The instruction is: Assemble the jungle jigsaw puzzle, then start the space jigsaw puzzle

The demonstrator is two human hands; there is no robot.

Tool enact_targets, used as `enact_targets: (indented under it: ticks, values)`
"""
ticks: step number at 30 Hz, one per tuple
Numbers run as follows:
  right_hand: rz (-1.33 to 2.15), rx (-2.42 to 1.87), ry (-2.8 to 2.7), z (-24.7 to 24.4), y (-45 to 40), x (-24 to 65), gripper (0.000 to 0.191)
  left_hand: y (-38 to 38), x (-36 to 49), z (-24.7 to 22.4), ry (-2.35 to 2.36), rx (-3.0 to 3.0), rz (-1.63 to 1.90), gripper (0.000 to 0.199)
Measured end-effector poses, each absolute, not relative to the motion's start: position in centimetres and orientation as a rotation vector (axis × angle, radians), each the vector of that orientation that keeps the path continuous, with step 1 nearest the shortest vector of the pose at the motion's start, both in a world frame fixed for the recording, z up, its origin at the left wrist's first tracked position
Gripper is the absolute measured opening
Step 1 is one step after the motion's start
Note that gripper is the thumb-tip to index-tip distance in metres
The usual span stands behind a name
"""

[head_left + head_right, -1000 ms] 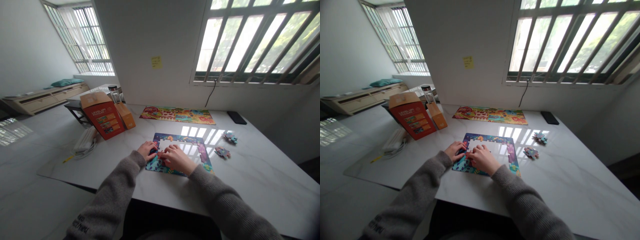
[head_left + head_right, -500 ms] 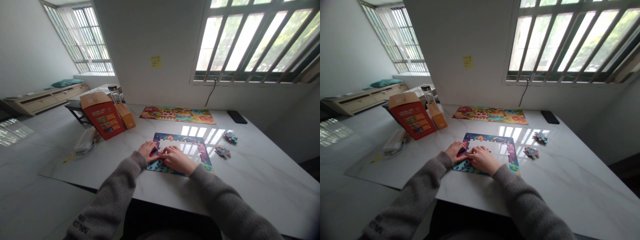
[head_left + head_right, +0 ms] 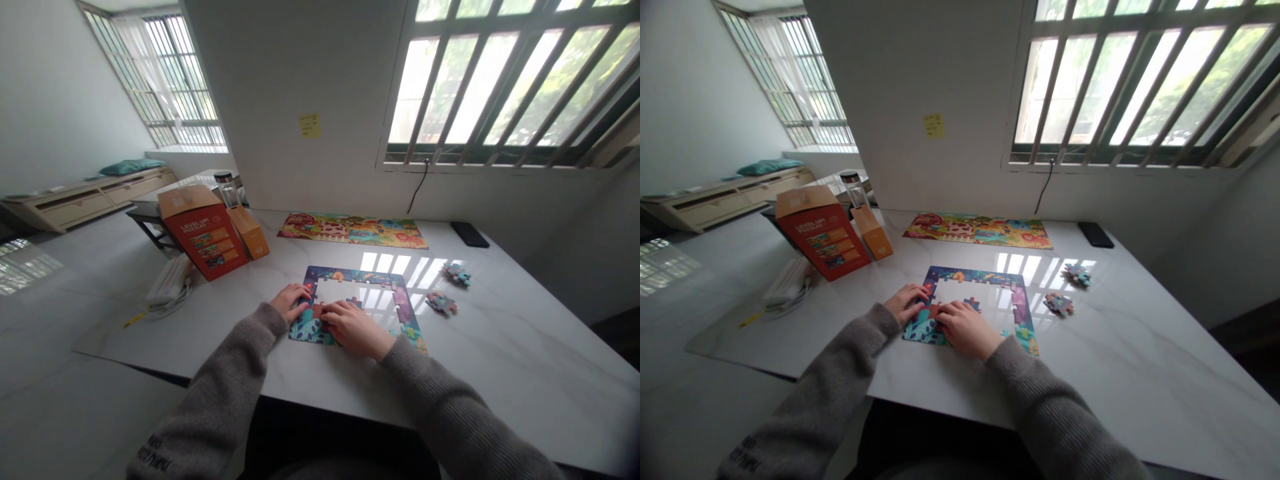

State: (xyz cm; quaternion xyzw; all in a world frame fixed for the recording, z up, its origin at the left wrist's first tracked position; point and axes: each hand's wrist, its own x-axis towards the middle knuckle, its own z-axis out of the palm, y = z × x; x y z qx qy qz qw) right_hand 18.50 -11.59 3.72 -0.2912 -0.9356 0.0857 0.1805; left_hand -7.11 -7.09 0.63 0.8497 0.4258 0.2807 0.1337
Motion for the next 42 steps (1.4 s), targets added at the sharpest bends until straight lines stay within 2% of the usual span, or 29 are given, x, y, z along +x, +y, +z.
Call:
enact_targets:
  ticks: [5, 10, 16, 22, 29, 32, 42]
  values:
    - [0.267, -0.843, -2.632, 3.8, -11.8, 18.4, 0.030, -7.6, -7.7, 0.7, 1.302, 2.457, 0.829, 0.017]
    - [0.238, -0.933, -2.446, 4.1, -10.6, 20.5, 0.040, -7.8, -7.4, 0.3, 1.354, 2.508, 0.757, 0.014]
    - [0.267, -1.030, -2.347, 3.6, -10.0, 24.6, 0.025, -7.2, -7.4, -0.2, 1.350, 2.489, 0.810, 0.016]
    - [0.237, -1.113, -2.213, 3.4, -10.4, 28.6, 0.028, -7.1, -7.5, -0.5, 1.326, 2.504, 0.844, 0.017]
    - [-0.143, -1.652, -1.872, 0.9, -8.8, 38.7, 0.042, -7.5, -7.4, 0.3, 1.313, 2.532, 0.821, 0.021]
    - [-0.169, -1.843, -1.792, -0.5, -8.0, 41.8, 0.046, -7.4, -7.4, 0.3, 1.313, 2.536, 0.830, 0.021]
    - [-0.271, -2.008, -1.533, -0.2, -3.4, 44.9, 0.045, -7.3, -7.4, 0.3, 1.316, 2.524, 0.849, 0.022]
